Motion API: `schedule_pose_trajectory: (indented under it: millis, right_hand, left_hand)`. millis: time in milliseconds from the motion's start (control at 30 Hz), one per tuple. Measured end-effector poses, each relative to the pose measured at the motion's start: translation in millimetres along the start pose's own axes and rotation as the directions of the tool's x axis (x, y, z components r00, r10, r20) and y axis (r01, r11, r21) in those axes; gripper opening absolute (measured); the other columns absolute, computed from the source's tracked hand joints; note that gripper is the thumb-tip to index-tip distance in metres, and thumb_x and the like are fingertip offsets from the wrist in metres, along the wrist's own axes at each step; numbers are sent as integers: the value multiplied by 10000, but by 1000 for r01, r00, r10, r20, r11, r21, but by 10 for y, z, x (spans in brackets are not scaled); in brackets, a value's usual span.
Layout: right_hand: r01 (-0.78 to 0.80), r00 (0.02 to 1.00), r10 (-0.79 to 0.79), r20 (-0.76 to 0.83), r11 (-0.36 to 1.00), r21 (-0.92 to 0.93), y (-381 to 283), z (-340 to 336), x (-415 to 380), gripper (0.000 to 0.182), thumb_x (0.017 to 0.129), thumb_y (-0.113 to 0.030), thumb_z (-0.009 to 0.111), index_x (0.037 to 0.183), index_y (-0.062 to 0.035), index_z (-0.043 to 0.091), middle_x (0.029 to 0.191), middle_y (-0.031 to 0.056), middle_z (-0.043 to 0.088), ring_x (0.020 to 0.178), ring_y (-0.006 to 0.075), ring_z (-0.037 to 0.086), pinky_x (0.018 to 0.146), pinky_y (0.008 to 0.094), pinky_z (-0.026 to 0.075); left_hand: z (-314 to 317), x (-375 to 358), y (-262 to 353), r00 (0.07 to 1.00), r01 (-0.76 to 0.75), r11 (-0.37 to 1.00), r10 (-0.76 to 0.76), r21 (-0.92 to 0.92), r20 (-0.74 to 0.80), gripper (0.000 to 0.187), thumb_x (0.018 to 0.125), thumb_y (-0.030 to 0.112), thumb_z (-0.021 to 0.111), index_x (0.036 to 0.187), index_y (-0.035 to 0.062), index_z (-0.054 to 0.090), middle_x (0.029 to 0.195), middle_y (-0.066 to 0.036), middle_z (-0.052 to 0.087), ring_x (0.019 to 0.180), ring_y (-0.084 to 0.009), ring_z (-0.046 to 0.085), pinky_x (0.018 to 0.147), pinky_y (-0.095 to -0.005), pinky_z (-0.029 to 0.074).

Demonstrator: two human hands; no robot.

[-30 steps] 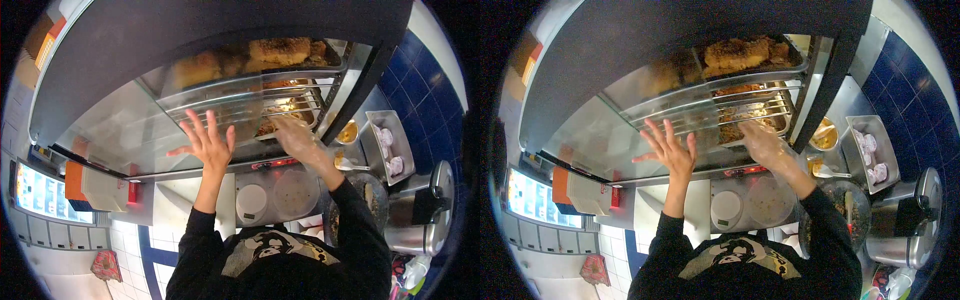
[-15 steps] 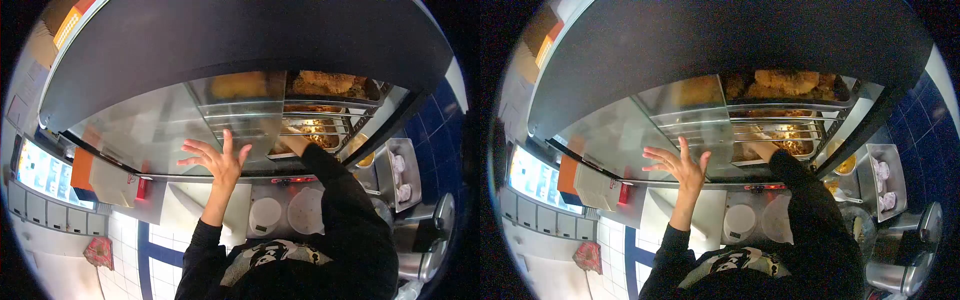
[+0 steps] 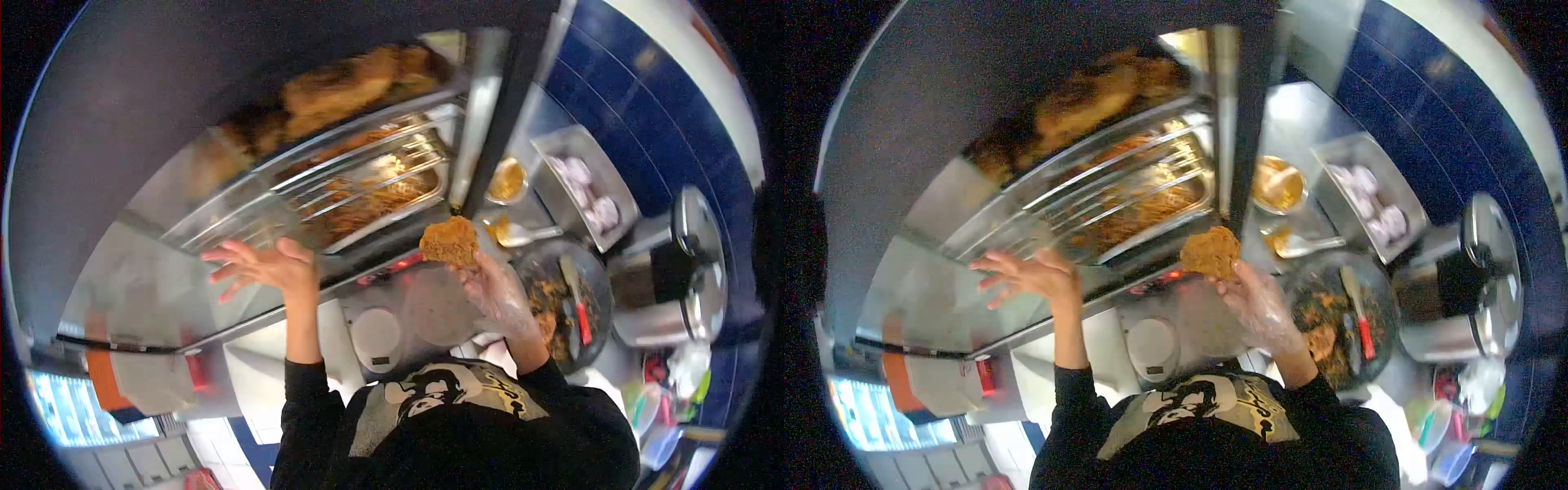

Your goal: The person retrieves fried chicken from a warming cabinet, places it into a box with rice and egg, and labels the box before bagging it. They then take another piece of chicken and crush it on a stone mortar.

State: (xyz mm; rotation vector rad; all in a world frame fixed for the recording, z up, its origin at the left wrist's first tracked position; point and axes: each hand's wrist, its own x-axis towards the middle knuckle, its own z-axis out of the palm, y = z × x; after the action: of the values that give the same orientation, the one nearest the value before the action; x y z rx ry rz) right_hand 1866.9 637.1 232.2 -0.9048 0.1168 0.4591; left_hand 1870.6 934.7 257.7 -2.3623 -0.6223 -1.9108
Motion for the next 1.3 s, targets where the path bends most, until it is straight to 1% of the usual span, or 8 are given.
schedule_pose_trajectory:
  millis: [300, 533, 633, 700, 933, 1067, 1233, 1300]
  right_hand:
    - [182, 732, -160, -662, 983, -37, -73, -1552, -1140, 258, 882, -212, 548, 1025, 2, 556, 733, 65, 625, 479, 97, 518, 423, 201, 428]
    - [82, 826, -325, -461, 877, -473, -226, -1895, -868, 320, 890, -227, 548, 1071, 35, 533, 876, 54, 600, 684, 95, 560, 567, 206, 448]
    - [-75, 754, -443, -485, 676, -733, -214, -1923, -899, 291, 883, -208, 545, 1057, 25, 541, 883, 107, 611, 718, 160, 588, 621, 262, 478]
    - [-253, 460, -888, -18, -112, -961, -328, -1897, -1102, 252, 855, -167, 557, 1045, -1, 549, 895, 168, 609, 756, 255, 601, 672, 344, 487]
    - [-407, 760, -602, -243, -152, -901, -94, -2234, -1467, 515, 681, -230, 685, 1099, 11, 507, 889, 203, 578, 832, 375, 558, 765, 458, 434]
    - [-373, 730, -666, -151, -203, -905, 88, -2395, -1423, 504, 736, -272, 639, 1101, 19, 451, 876, 216, 577, 859, 376, 568, 767, 454, 444]
    - [-159, 871, -383, -306, 370, -915, -393, -2259, -1663, 529, 717, -350, 613, 1051, 45, 505, 878, 231, 582, 874, 364, 563, 773, 410, 418]
    - [-257, 851, -349, -394, 378, -890, -423, -2301, -1641, 520, 720, -354, 613, 1040, 41, 508, 886, 235, 585, 880, 361, 567, 769, 412, 421]
  left_hand:
    - [318, -75, 913, 987, -153, 955, 134, -256, -90, 731, 888, 410, 405, 1405, -8, 103, 1422, -338, 15, 1336, -461, -34, 1001, -605, -125]
    - [-122, -39, 1276, 935, -281, 636, 350, -719, -55, 644, 812, 114, 604, 1327, -12, 237, 1412, -284, 192, 1268, -418, 300, 1064, -502, 192]
    - [-106, 132, 720, 915, -400, 798, 325, -450, -238, 589, 801, 139, 625, 1295, 13, 327, 1390, -272, 243, 1240, -406, 336, 1052, -511, 220]
    - [-139, 262, 443, 950, -241, 971, 235, -6, -205, 604, 858, 336, 556, 1302, -6, 332, 1402, -280, 212, 1285, -410, 261, 1047, -548, 176]
    - [-69, 312, 215, 972, -192, 981, 195, 39, -134, 756, 892, 551, 340, 1388, 4, 177, 1438, -258, 148, 1334, -434, 127, 1046, -582, 99]
    - [-91, 298, -36, 935, -316, 947, 300, -59, -188, 696, 932, 489, 261, 1388, -10, 97, 1446, -241, 111, 1341, -397, 135, 1062, -558, 135]
    - [-266, 395, -271, 877, -449, 893, 444, 14, -186, 630, 958, 392, 170, 1363, -68, 29, 1391, -259, 126, 1299, -420, 187, 1064, -536, 223]
    - [-303, 421, -340, 888, -431, 902, 424, -2, -179, 616, 960, 378, 177, 1352, -80, 52, 1384, -247, 121, 1297, -414, 189, 1062, -533, 233]
